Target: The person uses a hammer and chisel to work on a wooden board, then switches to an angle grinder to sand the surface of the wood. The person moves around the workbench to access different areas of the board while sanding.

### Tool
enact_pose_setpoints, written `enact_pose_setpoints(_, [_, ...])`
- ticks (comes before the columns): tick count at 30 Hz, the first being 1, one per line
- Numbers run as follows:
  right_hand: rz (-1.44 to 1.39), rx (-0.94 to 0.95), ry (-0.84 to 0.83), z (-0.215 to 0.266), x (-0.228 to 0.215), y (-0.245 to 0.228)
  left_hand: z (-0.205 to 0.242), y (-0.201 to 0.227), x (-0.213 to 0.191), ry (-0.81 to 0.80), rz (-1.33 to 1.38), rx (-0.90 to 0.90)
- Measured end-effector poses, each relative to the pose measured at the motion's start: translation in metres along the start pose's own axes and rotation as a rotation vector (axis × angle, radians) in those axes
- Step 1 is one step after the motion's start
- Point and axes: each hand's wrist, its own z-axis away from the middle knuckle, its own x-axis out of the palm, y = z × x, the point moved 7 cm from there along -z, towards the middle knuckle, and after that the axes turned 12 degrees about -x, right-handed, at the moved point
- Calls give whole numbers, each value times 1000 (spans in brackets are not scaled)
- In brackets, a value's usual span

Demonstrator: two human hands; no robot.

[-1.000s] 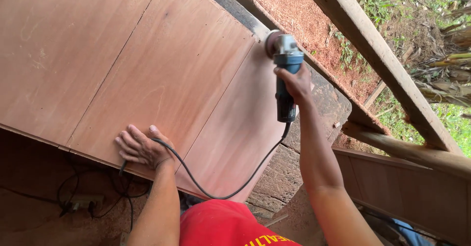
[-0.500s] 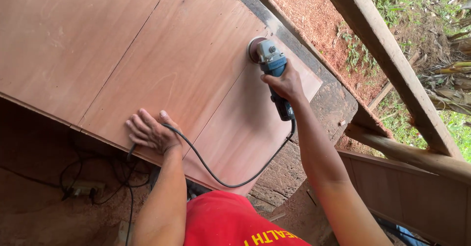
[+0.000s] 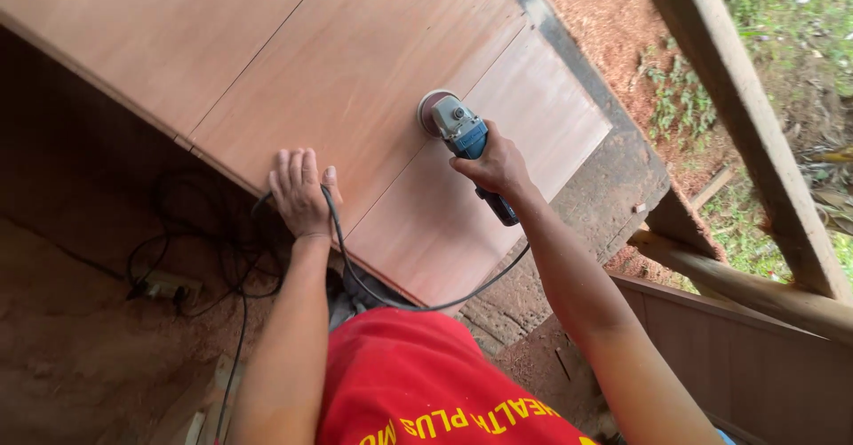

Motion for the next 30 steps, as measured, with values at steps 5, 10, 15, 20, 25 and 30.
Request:
enact_pose_setpoints(5, [30, -12, -108, 23, 27, -21, 40, -65, -82, 119, 225, 221])
enact_pose_setpoints(10, [92, -101, -147, 40, 53, -20, 109, -172, -127, 245, 147, 79])
enact_pose_setpoints(15, [118, -167, -173, 57, 78, -22, 184, -261, -126, 161, -10, -201])
enact_pose_setpoints(20, [136, -234, -207, 73, 106, -17, 251, -310, -113, -12, -96, -642])
enact_pose_setpoints(25, [166, -321, -209, 83, 123, -35, 275, -316, -102, -59, -34, -775])
enact_pose_setpoints(30, [179, -265, -279, 99, 135, -59, 264, -300, -106, 3, 98, -787])
